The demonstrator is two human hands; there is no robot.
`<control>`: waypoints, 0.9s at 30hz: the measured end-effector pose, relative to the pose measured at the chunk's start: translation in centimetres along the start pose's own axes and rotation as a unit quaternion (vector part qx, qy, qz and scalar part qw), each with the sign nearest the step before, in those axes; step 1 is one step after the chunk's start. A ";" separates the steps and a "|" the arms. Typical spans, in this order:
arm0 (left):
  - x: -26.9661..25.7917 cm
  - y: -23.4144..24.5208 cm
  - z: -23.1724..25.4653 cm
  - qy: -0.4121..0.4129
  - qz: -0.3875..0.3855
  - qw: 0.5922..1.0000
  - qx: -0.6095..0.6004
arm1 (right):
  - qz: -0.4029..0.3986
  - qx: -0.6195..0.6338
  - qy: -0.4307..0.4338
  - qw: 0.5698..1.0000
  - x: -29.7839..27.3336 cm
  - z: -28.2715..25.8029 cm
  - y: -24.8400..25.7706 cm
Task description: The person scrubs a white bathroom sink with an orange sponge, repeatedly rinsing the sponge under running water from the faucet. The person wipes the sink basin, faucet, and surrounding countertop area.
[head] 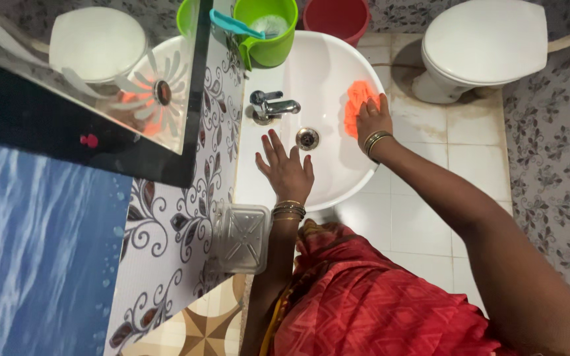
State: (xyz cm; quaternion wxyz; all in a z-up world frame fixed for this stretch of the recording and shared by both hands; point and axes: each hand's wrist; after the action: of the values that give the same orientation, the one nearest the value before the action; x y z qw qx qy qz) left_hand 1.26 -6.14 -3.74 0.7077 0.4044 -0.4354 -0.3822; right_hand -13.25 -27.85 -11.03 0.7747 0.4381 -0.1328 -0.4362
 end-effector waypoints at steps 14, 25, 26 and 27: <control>1.0 0.8 -0.2 0.002 -0.009 1.000 0.006 | -0.019 0.225 -0.101 0.969 7.1 1.1 4.5; 0.8 2.0 -0.6 -0.021 0.036 0.999 -0.032 | 0.069 0.471 -0.108 0.873 14.2 -7.7 4.3; 0.8 2.1 -0.6 -0.020 0.035 0.999 -0.034 | 0.061 0.459 -0.104 0.880 14.1 -8.0 4.4; 0.9 2.1 -0.6 -0.019 0.034 0.999 -0.037 | 0.053 0.446 -0.100 0.888 14.2 -8.3 4.4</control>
State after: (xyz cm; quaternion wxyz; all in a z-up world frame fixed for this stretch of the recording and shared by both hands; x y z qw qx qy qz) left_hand 2.55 -6.02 -1.73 0.7263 0.3553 -0.4482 -0.3813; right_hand 2.43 -33.41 -14.91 0.5020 0.6839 -0.4137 -0.3303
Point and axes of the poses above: each hand's wrist, its own x-axis towards the middle knuckle, its own y-axis out of the back of the hand, z = x × y, and after that the axes turned 13 degrees about -y, right-handed
